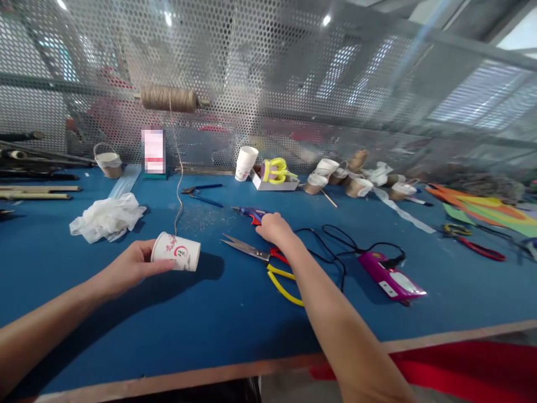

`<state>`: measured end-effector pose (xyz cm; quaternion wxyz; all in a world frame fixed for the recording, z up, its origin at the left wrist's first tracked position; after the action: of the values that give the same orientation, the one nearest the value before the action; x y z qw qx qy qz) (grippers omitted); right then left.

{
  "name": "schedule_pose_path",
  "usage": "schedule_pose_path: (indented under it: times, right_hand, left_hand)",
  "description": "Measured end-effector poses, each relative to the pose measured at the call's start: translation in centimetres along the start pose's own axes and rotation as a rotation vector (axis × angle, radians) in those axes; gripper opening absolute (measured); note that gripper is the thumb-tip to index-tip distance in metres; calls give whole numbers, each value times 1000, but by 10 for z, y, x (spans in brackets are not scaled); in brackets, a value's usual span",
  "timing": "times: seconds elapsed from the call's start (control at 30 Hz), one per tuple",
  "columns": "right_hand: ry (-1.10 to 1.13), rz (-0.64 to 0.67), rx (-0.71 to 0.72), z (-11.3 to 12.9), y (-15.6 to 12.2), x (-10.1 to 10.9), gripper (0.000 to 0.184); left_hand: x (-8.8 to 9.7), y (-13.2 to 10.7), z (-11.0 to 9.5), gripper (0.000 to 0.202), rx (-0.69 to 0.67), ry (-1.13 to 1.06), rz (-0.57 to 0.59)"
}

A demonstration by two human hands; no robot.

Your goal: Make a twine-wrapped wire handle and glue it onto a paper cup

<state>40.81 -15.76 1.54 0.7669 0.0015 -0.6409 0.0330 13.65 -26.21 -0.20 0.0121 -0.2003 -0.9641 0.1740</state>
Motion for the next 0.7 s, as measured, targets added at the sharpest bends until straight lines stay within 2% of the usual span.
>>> schedule_pose_path:
  times: [0.13,0.27,0.3,0.33,0.4,0.53,0.6,0.7]
  right_hand:
    - [58,13,-48,-16,7,-8,5]
    - [248,-53,-20,-12,-7,8,20]
    - [349,-99,19,-7,-14,15,24]
    - [574,-184,83,-1,-21,24,29]
    - [941,-226,189,14,-38,36,31]
    - [1124,7,296,47,-73,34,18]
    - [1094,78,357,59,-88,26,19]
    - [961,249,365,70,-104,9,20]
  left_hand:
    - [1,2,9,25,15,-77,-9]
    - [4,-1,7,27,-10,-111,-35]
    - [5,-3,5,27,-15,-118,-38]
    - [6,-4,4,26,-20,-126,-40]
    - [8,-6,0,25,-38,-144,-43]
    - [13,-5,0,24,-73,-178,-90]
    - [13,-2,2,24,-54,-169,-103]
    - [12,5,8,24,1,-134,-110]
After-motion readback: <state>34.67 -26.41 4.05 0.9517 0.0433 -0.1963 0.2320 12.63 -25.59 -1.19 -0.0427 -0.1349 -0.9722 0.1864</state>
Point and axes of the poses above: each hand's wrist, its own y-axis towards the middle knuckle, its own x-axis out of the back of the hand, z = x × y, the point moved 4 cm from there along y, towards the middle knuckle, and after that the axes turned 10 degrees about x, right-handed, at the moved point
